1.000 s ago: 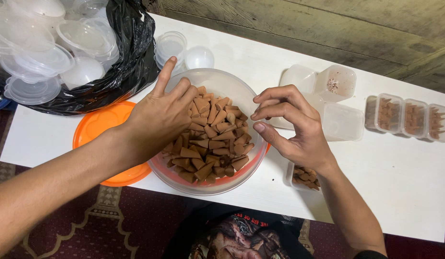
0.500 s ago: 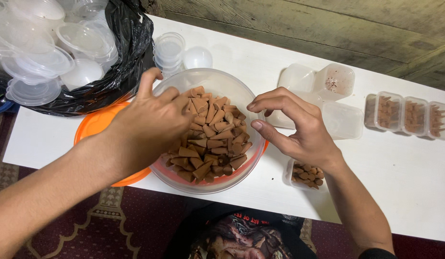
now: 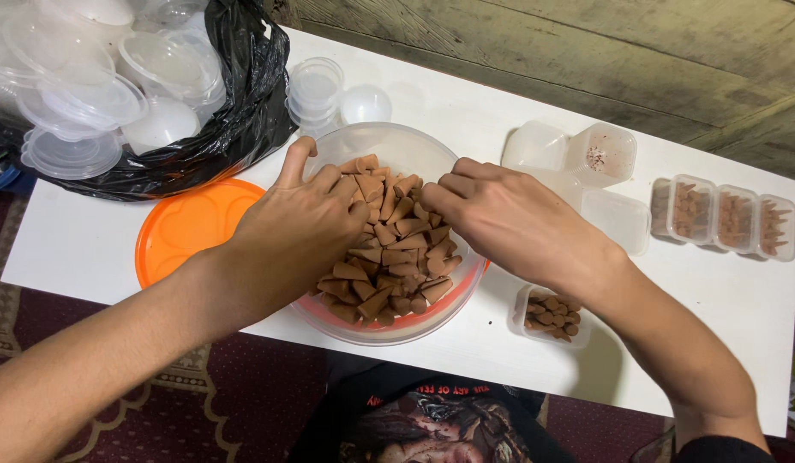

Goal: The person takes incense cones from a large bucket and arranges them into small plastic containers.

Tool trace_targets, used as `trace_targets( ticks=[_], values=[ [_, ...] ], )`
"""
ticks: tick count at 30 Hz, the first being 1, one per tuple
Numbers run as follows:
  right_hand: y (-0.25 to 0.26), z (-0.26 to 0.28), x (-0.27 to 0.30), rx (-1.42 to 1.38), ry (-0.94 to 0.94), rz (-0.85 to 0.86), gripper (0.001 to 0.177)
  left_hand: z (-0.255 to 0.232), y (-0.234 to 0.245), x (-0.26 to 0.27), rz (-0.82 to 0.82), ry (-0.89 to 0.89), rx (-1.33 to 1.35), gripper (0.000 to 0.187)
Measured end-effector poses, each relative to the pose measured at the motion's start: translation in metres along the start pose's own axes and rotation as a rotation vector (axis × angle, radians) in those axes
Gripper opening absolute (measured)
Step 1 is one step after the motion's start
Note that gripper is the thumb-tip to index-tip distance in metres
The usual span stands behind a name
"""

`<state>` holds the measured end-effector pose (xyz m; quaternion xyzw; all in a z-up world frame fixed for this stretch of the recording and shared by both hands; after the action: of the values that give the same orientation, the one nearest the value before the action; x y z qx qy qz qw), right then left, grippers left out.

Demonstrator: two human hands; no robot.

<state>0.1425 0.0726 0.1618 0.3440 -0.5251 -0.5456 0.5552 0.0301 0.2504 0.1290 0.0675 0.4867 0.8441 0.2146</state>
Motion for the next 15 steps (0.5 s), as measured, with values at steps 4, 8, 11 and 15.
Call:
trace_targets(
  ticks=[4, 8, 11, 15],
  values=[
    [-0.013, 0.007, -0.014, 0.198, 0.012, 0.047, 0.054, 0.002, 0.004, 0.007, -0.054, 0.022, 0.027, 0.026],
    [-0.032, 0.006, -0.029, 0.3, -0.024, 0.072, 0.07, 0.005, 0.012, 0.013, -0.061, 0.017, 0.015, 0.025],
    [-0.037, 0.002, -0.035, 0.274, -0.053, 0.126, 0.07, 0.015, 0.022, 0.015, -0.076, -0.003, 0.046, 0.022],
    [-0.034, -0.001, -0.041, 0.193, -0.045, 0.153, 0.082, 0.036, 0.036, 0.018, -0.104, 0.038, 0.146, 0.043]
  ],
)
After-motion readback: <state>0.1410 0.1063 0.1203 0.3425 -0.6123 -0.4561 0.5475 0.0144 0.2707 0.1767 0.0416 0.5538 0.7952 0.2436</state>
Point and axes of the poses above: each hand's wrist, its own x-axis away from the middle knuckle, its own y-axis out of the back of the hand, z = x × y, the point moved 3 cm from there along -x, towards the middle knuckle, and after that the axes turned 14 degrees about -x, right-handed, at the moved point
